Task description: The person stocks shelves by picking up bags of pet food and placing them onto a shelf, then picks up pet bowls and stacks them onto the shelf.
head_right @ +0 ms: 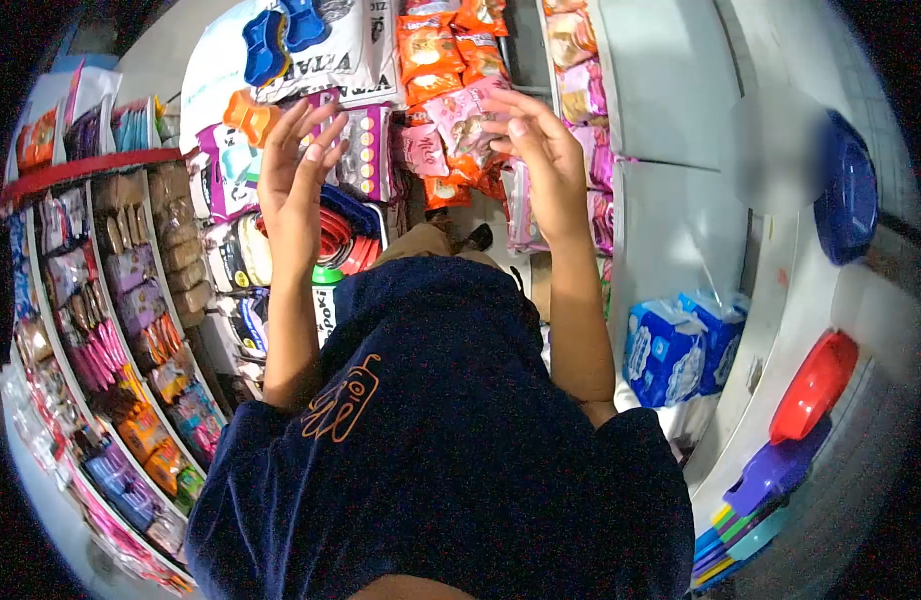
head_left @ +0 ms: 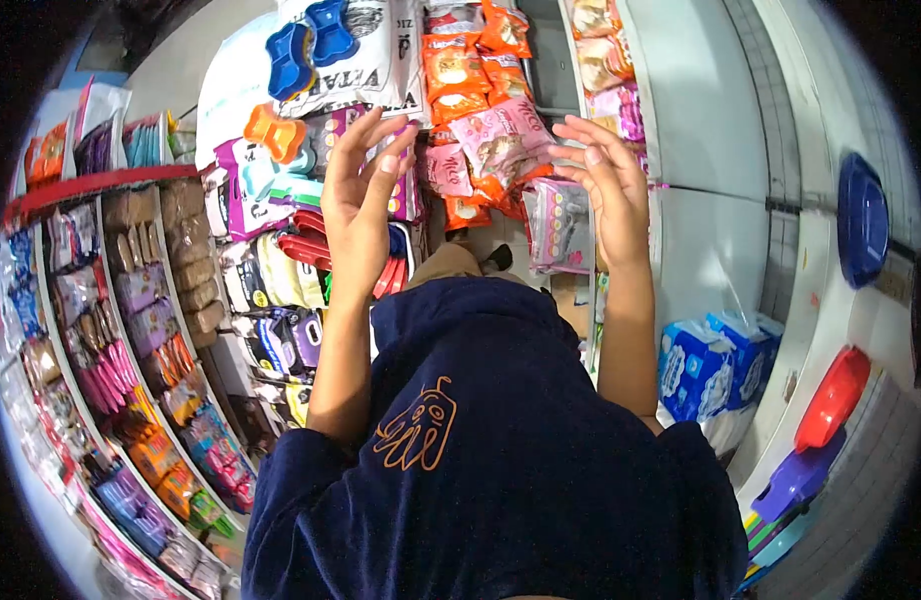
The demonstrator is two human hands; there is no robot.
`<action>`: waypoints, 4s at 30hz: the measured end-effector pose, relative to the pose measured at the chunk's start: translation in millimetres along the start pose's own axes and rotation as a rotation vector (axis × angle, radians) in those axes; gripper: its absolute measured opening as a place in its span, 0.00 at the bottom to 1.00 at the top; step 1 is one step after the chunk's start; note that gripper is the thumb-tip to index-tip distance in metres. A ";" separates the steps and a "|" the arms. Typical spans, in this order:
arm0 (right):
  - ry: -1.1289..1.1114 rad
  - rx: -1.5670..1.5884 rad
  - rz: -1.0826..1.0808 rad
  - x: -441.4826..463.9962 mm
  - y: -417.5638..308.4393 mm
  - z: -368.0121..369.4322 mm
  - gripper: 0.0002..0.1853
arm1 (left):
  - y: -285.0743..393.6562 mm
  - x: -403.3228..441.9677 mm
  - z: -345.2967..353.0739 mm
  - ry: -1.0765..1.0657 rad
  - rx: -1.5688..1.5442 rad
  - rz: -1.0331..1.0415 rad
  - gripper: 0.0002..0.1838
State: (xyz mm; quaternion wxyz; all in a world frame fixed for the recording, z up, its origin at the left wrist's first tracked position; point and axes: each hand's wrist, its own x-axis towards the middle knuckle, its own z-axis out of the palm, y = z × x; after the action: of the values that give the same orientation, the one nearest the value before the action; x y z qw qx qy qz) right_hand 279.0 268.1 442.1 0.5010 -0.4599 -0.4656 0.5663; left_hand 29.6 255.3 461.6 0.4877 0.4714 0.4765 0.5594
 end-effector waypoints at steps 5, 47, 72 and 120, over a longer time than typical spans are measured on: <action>-0.055 -0.002 0.054 16.5 13.0 20.5 0.19 | -7.7 0.8 -15.5 0.058 -0.020 -0.029 0.23; 0.387 0.274 0.701 94.7 414.3 -100.5 0.23 | -415.0 -26.8 -58.3 0.086 0.082 -0.783 0.21; 0.422 0.605 0.425 73.3 149.8 -17.2 0.36 | -163.3 149.5 21.1 -0.464 -0.100 -0.609 0.33; 1.470 -1.800 -1.540 36.9 -507.4 40.4 0.38 | 416.0 259.5 343.0 -0.711 -1.202 1.162 0.25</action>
State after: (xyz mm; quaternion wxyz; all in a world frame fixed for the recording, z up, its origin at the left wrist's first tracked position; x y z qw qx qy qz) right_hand 306.9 334.9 947.3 0.3454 -0.4400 -0.4319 -0.7075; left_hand 309.1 509.4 925.7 0.4107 0.4483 -0.3870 0.6932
